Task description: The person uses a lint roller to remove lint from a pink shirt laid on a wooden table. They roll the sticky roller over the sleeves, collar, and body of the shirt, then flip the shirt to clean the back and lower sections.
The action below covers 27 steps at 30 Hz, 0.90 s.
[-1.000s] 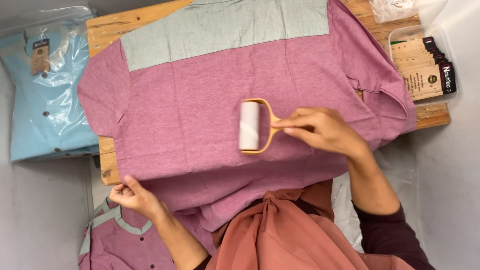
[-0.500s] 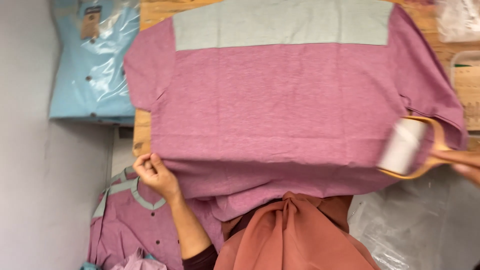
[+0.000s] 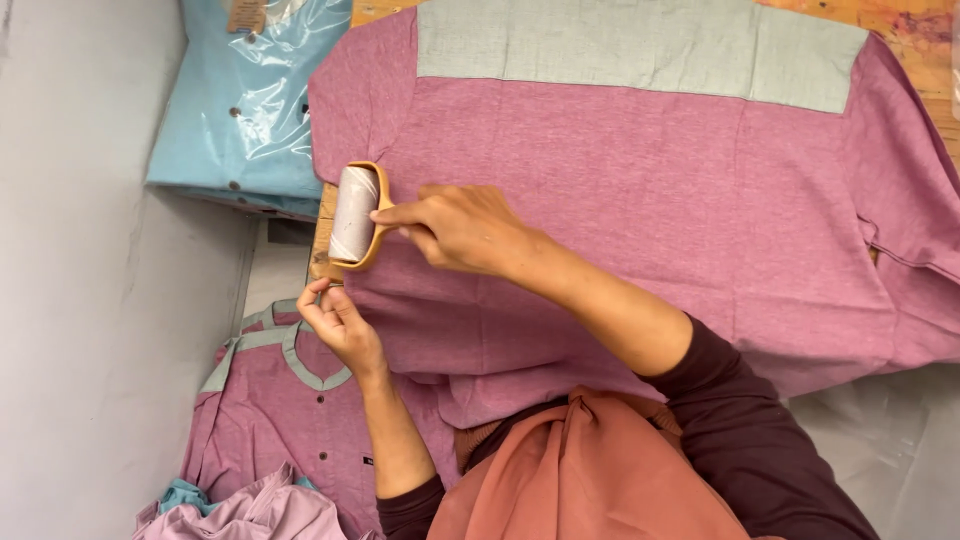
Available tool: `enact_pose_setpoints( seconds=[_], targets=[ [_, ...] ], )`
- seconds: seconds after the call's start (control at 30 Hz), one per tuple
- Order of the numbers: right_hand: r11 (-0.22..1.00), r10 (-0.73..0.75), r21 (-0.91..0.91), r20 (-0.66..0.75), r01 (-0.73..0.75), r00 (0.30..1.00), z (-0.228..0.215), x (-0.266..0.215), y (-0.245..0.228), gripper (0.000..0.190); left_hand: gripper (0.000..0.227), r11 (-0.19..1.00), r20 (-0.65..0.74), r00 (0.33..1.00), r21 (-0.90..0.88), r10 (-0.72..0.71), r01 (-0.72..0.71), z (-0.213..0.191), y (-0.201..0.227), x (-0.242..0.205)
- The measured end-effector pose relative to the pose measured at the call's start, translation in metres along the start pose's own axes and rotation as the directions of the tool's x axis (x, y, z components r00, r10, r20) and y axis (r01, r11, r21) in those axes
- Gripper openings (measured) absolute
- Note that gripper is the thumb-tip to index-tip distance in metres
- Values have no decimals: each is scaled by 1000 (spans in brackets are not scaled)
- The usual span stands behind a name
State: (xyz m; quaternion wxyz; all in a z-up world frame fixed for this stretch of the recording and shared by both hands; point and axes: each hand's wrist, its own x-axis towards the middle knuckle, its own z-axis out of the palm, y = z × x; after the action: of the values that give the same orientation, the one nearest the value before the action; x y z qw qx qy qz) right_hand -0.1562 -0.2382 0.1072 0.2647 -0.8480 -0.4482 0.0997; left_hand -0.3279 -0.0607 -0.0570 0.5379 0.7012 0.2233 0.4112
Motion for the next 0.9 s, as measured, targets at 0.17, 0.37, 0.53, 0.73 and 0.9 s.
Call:
enact_pose_setpoints(
  seconds=[0.17, 0.37, 0.53, 0.73, 0.9],
  targets=[
    [998, 8, 55, 19, -9, 1000, -47, -60, 16, 28, 26, 994, 59, 998, 108, 15, -21, 0, -6, 1],
    [866, 454, -358, 274, -348, 848, -119, -167, 50, 46, 20, 990, -40, 999, 138, -13, 18, 16, 15, -3],
    [850, 386, -353, -91, -392, 918, -98, -130, 64, 48, 22, 993, -167, 985, 115, 36, -17, 27, 9, -5],
    [917, 366, -101, -165, -385, 916, -55, 43, 93, 46, 20, 988, -183, 982, 153, 38, -10, 28, 8, -4],
    [935, 312, -72, -306, -348, 900, -29, 93, 119, 41, 23, 989, -180, 983, 147, 39, -12, 27, 2, -3]
  ],
)
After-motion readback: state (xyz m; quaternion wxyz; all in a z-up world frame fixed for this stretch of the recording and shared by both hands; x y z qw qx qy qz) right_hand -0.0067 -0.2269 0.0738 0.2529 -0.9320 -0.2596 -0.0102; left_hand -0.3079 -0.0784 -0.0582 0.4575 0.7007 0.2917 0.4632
